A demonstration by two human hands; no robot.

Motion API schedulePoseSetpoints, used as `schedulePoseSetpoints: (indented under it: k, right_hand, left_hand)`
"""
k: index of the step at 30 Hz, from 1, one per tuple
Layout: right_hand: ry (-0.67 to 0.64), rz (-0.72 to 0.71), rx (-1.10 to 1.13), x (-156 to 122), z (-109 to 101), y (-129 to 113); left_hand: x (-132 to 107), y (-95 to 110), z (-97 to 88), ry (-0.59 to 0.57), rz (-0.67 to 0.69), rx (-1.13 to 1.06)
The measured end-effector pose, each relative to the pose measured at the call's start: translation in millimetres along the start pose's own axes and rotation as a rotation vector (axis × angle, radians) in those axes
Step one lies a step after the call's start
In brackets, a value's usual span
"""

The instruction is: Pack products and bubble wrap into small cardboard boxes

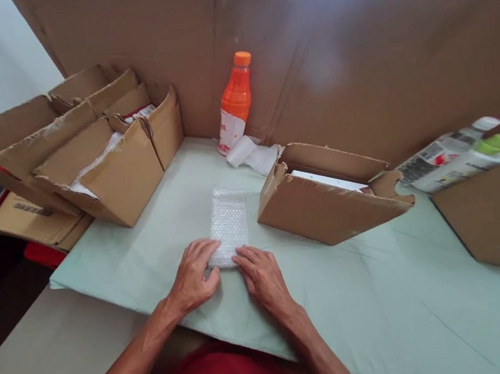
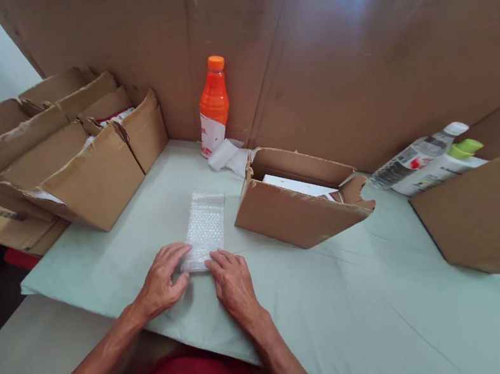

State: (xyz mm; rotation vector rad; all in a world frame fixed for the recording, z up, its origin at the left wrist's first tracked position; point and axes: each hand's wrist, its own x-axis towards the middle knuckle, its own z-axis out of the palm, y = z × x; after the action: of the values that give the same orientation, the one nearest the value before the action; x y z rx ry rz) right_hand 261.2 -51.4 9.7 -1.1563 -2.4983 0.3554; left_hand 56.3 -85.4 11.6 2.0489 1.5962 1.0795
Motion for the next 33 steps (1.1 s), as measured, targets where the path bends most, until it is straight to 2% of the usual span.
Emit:
schedulePoseSetpoints:
  k: [3,8,11,13,15,18,21,24,27,29,33]
  right_hand:
    - [-0.022,0.029,0.100,-5,-10,-5]
    - [-0.080,0.096,0.244,-13,-17,-10]
    - [0.058,0.085,0.192,-21,-16,-9]
    - [0.202,0.056,0.111,-28,-17,-10]
    - [0.277,-0.003,0.046,-34,-17,-14]
    - [0.197,-0.105,-0.019,-37,-15,-21]
    - [0.107,-0.127,-0.074,-32,-7,-21]
    - [0.121,-0.105,-0.043,-24,-1,-15]
    - [0.107,-0.097,0.086,-21,-4,-12]
    - [0.058,-0.058,0.195,-22,-8,-12]
    - [0.001,0.057,0.289,-29,-13,-13]
  left_hand:
    - [-18,4,-3.1,-0.083,-0.012,-0.047]
    - [-27,14,-9.1,-0.126,-0.193,-0.128]
    - [-23,14,-10.0,-0.136,-0.284,-0.154]
    - [-18,12,-7.7,-0.135,-0.302,-0.136]
    - [-13,8,-3.8,-0.140,-0.286,-0.099]
    - [-9,3,2.1,-0.130,-0.235,-0.030]
    - [-7,1,2.7,-0.061,-0.175,0.039]
    - [-11,3,-3.6,0.005,-0.059,0.046]
    - [-20,6,-11.7,-0.033,0.059,-0.011]
    - [-26,9,-14.9,-0.081,0.038,-0.057]
    - [-28,13,-14.4,-0.140,-0.147,-0.110]
